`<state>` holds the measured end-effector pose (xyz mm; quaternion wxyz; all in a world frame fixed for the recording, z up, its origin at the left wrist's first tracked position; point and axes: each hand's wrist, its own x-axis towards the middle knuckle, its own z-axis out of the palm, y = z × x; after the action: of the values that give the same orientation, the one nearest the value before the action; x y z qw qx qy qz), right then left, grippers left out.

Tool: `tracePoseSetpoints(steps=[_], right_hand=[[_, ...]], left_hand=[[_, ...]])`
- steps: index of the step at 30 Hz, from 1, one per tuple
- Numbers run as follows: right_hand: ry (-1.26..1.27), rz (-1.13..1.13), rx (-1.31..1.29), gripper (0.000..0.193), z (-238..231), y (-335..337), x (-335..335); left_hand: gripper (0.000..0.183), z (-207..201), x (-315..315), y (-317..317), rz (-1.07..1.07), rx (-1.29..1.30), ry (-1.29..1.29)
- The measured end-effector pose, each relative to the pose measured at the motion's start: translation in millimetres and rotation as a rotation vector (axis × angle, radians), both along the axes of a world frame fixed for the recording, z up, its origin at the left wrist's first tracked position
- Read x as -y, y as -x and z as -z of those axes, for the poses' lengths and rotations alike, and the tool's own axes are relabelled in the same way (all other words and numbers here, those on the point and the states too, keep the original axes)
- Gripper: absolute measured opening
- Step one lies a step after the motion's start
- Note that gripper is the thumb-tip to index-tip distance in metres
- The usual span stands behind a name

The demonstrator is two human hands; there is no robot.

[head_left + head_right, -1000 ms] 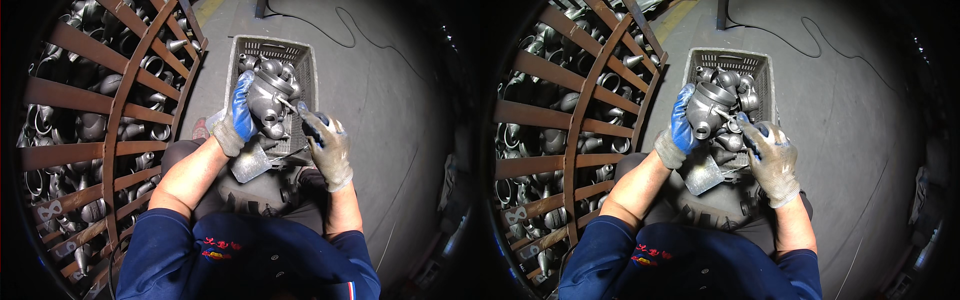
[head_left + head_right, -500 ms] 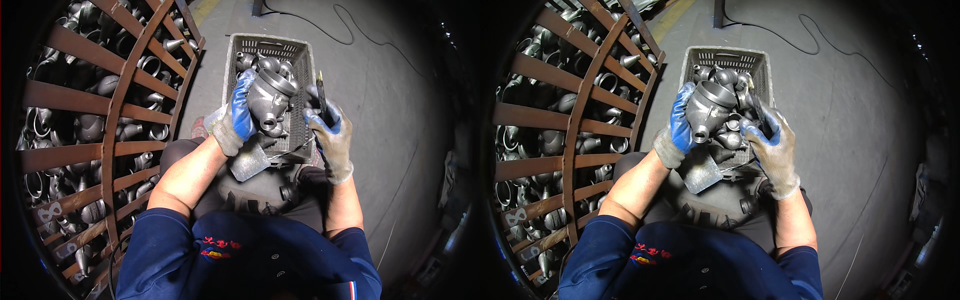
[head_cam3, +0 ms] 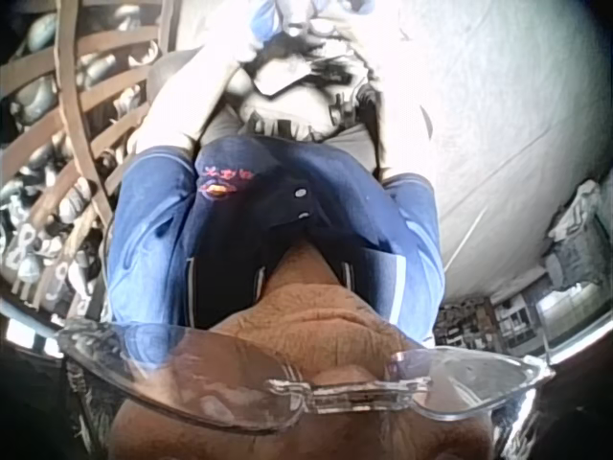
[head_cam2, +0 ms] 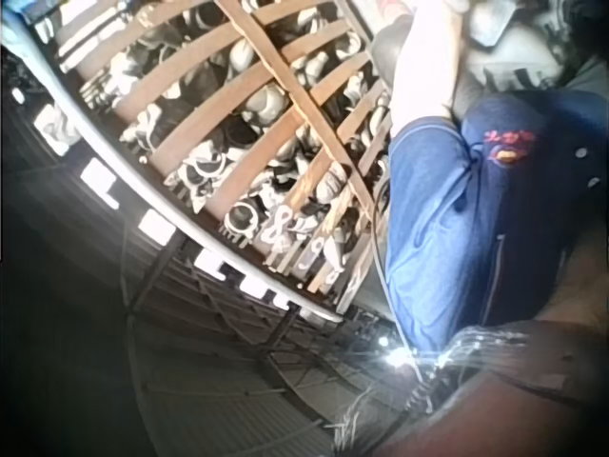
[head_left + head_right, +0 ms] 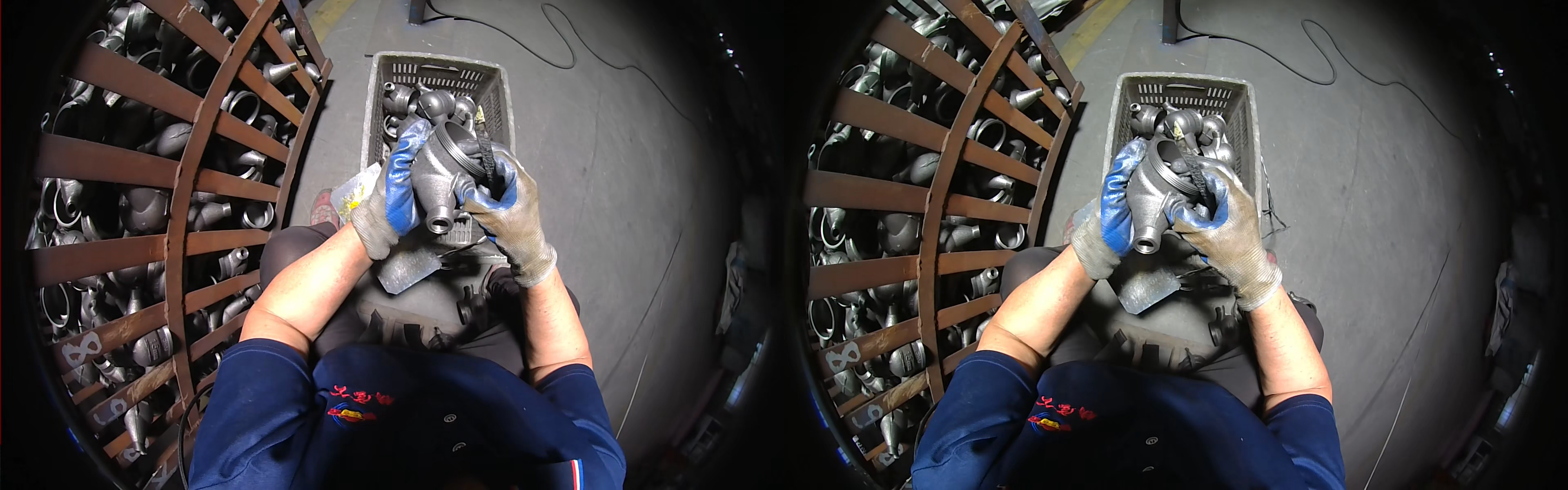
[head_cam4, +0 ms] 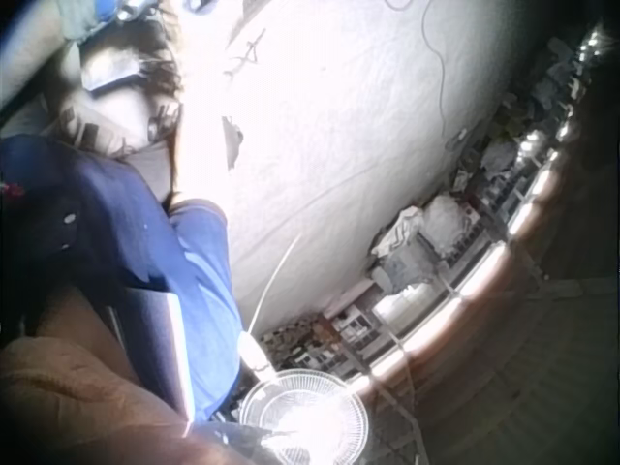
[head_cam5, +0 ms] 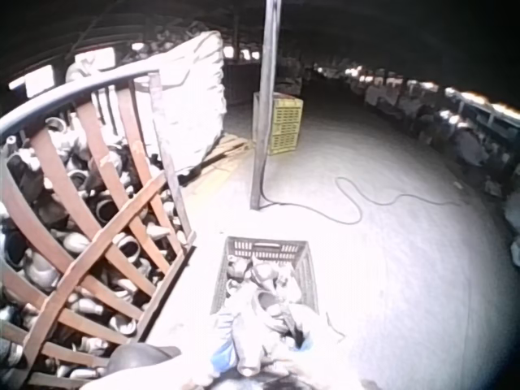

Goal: Cleaning and inspecting metal castings using a hand tool before placing them into a storage cage.

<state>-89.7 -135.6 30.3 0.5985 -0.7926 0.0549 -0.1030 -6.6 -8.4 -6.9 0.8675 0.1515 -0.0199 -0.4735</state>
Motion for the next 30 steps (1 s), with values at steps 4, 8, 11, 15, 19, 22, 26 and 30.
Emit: tracePoseSetpoints(steps=[4, 8, 11, 15, 19, 22, 26, 30], right_hand=[[0.248, -0.013, 0.053, 0.041, 0.7, 1.9, 5.4], [-0.151, -0.008, -0.105, 0.036, -5.1, 5.2, 8.0], [-0.301, 0.044, -0.149, 0.028, -7.6, 2.8, 2.9], [-0.169, 0.088, -0.133, 0.025, -1.1, -0.4, 0.2], [-0.207, 0.041, -0.099, 0.029, 0.4, 1.9, 5.4], [-0.296, 0.03, -0.153, 0.03, -0.2, 5.2, 9.7], [-0.154, 0.081, -0.162, 0.031, -5.7, 2.0, 4.2], [-0.049, 0.089, -0.104, 0.03, -2.0, 0.8, 5.7]], left_hand=[[0.055, -6.9, -1.7, 1.7, 0.019, -0.061, 0.033], [0.055, -3.5, -1.3, 2.3, -0.036, 0.088, -0.052], [0.055, -5.6, -0.4, 4.7, -0.094, 0.3, -0.123], [0.056, -2.7, 3.5, 6.6, -0.14, 0.328, -0.119], [0.056, 4.3, 4.5, 2.4, -0.114, 0.35, -0.154], [0.056, 5.2, 6.4, 1.6, -0.098, 0.363, -0.173], [0.054, 9.2, 7.3, 4.1, -0.183, 0.65, -0.302], [0.054, 8.6, 6.7, 2.5, -0.202, 0.783, -0.352]])
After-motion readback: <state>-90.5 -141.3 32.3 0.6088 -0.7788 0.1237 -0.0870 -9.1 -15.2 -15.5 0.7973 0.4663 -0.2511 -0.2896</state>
